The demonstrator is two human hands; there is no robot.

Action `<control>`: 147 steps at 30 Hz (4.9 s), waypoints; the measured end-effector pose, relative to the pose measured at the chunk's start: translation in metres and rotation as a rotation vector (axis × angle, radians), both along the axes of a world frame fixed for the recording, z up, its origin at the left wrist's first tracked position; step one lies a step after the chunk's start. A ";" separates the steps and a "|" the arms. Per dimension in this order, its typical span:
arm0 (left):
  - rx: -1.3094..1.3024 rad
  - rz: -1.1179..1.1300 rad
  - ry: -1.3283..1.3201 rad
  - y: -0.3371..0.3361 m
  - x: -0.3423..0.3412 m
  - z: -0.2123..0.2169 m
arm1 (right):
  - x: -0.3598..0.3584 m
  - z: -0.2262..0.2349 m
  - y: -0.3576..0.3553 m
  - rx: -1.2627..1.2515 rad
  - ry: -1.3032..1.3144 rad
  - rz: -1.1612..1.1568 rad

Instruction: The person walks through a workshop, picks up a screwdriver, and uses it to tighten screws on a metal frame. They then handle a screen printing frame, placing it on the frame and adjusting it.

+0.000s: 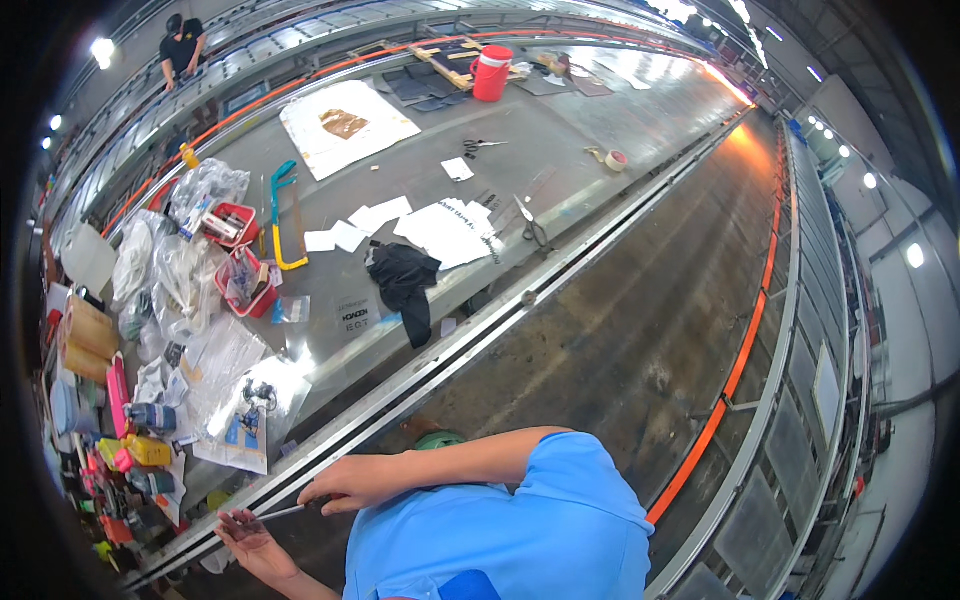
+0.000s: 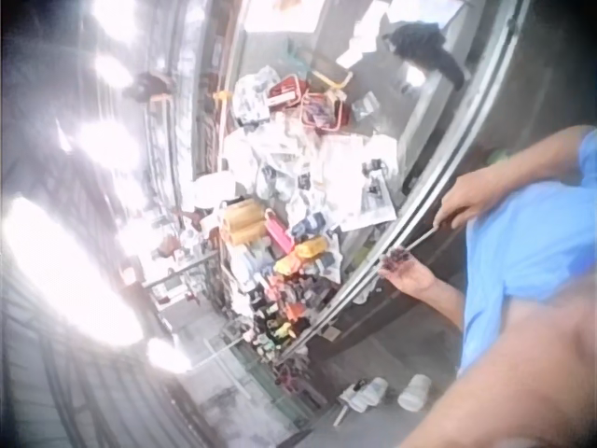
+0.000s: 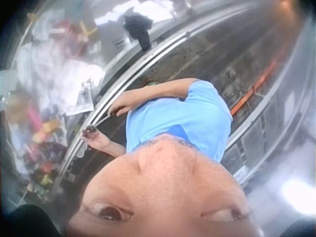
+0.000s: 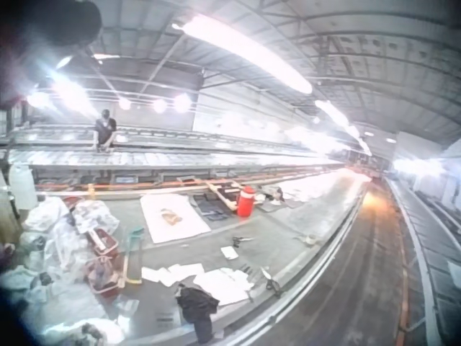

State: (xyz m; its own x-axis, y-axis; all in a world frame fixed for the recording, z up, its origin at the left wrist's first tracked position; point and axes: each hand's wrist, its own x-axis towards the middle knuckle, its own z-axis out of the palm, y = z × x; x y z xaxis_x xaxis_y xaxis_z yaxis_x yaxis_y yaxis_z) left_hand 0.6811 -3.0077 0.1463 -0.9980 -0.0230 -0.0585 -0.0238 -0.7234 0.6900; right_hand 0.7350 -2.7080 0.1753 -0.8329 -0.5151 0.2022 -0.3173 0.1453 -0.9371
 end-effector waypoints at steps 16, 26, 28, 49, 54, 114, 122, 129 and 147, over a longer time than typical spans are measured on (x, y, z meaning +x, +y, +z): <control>0.469 0.040 -0.188 0.022 0.033 0.051 | 0.006 0.016 -0.020 -0.051 0.130 -0.137; 0.415 0.145 -0.201 0.021 0.039 0.052 | -0.003 0.022 -0.025 -0.012 0.137 -0.084; 0.360 0.150 -0.183 0.020 0.041 0.052 | -0.004 0.022 -0.027 0.000 0.120 -0.071; 0.083 0.386 -0.127 0.002 0.083 0.053 | -0.011 0.027 -0.046 -0.130 -0.052 0.240; 0.282 0.365 0.135 0.001 0.077 0.091 | -0.016 0.029 -0.072 -0.247 -0.011 0.350; -0.003 0.127 -0.972 0.126 -0.020 -0.078 | -0.038 -0.128 0.005 -0.168 -0.713 0.336; 0.128 0.132 -0.955 0.115 -0.008 -0.086 | -0.039 -0.152 0.029 -0.232 -0.679 0.116; 0.054 0.241 -1.018 0.115 -0.004 -0.085 | -0.084 -0.175 0.131 0.225 -0.609 0.192; 0.171 0.476 -0.582 0.088 0.055 -0.017 | -0.135 -0.216 0.099 0.591 0.434 0.570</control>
State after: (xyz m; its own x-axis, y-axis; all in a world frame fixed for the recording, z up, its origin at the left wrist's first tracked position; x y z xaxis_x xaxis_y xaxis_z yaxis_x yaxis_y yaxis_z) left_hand 0.7364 -2.9199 0.1298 -0.6906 -0.3854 -0.6120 -0.0084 -0.8418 0.5397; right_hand 0.5996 -2.6094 -0.0406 -0.3349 -0.9422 0.0106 -0.7932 0.2758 -0.5429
